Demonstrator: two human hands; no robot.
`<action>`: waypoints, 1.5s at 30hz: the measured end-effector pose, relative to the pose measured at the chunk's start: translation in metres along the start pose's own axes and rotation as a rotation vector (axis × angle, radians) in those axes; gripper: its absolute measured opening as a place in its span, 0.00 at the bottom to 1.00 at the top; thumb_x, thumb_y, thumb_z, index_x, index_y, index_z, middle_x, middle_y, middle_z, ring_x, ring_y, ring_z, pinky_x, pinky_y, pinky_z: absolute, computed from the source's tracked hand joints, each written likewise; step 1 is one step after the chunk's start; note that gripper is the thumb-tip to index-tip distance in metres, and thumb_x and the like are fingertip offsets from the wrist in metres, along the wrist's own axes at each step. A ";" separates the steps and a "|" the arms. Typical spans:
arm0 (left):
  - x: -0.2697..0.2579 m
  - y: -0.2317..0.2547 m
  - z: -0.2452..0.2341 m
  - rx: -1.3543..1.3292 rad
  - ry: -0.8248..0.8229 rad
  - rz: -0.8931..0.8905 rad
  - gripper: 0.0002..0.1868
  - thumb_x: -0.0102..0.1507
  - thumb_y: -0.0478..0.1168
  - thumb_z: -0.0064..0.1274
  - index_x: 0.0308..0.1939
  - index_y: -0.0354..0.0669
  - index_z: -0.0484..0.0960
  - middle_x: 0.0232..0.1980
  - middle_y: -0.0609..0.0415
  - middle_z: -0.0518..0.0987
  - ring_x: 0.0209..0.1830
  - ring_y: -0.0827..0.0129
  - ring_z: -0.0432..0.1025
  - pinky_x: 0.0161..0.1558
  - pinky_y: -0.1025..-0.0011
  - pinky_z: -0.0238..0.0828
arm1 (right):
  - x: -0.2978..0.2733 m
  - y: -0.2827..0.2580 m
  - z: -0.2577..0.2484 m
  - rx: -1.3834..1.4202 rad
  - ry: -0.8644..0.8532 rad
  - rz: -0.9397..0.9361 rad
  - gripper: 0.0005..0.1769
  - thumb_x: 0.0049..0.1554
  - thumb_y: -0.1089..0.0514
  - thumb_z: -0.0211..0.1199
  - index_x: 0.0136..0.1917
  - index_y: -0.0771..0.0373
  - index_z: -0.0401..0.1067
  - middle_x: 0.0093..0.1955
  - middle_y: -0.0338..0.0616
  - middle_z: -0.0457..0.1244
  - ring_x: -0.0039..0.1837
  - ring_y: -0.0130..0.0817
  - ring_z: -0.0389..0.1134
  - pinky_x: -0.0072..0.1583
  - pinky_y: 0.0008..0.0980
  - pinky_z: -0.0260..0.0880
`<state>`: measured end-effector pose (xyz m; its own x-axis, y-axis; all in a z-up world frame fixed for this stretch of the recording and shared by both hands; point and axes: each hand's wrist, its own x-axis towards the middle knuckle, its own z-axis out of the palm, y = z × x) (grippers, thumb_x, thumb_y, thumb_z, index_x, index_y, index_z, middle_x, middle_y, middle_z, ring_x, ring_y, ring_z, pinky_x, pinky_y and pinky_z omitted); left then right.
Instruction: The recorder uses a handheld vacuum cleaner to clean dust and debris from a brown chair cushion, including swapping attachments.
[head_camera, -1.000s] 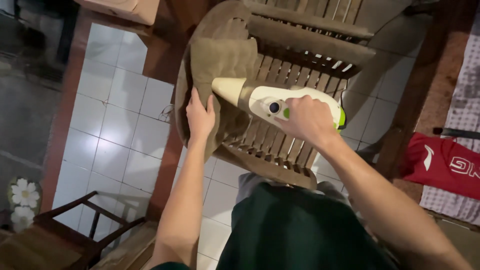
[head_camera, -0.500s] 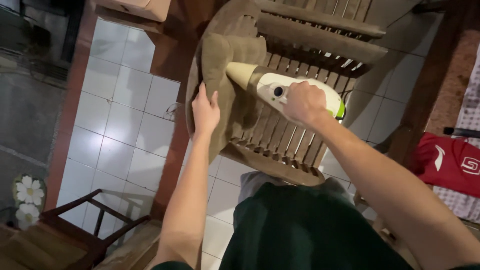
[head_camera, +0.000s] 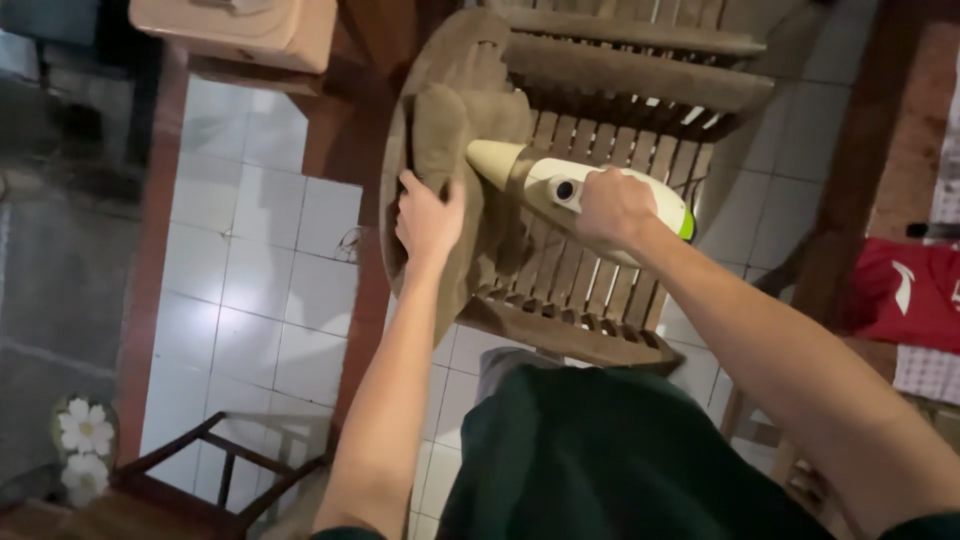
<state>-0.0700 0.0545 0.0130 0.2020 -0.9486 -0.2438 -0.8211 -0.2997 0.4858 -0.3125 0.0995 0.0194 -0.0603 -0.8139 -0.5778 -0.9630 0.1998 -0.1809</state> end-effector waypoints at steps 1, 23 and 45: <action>0.003 0.004 0.003 0.004 -0.007 0.009 0.40 0.63 0.54 0.57 0.67 0.31 0.58 0.54 0.29 0.76 0.53 0.35 0.72 0.51 0.45 0.67 | 0.001 0.001 0.004 0.007 0.001 0.009 0.18 0.51 0.57 0.64 0.51 0.71 0.80 0.52 0.64 0.71 0.54 0.55 0.75 0.55 0.46 0.77; 0.044 -0.042 0.008 0.316 0.179 0.466 0.29 0.71 0.55 0.47 0.59 0.28 0.78 0.34 0.35 0.83 0.31 0.40 0.78 0.33 0.48 0.74 | 0.049 0.009 0.009 -0.074 -0.022 0.007 0.21 0.51 0.55 0.63 0.56 0.68 0.78 0.53 0.61 0.71 0.55 0.53 0.75 0.54 0.45 0.77; 0.041 -0.042 0.001 0.262 0.137 0.412 0.29 0.70 0.56 0.47 0.56 0.28 0.79 0.31 0.37 0.82 0.30 0.40 0.78 0.33 0.47 0.70 | 0.143 0.037 0.093 -0.031 -0.083 0.124 0.14 0.59 0.54 0.63 0.55 0.58 0.82 0.56 0.51 0.72 0.57 0.49 0.75 0.52 0.44 0.77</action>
<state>-0.0275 0.0285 -0.0181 -0.1130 -0.9926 0.0443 -0.9501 0.1210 0.2876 -0.3324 0.0409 -0.1441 -0.1586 -0.7358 -0.6584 -0.9573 0.2779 -0.0799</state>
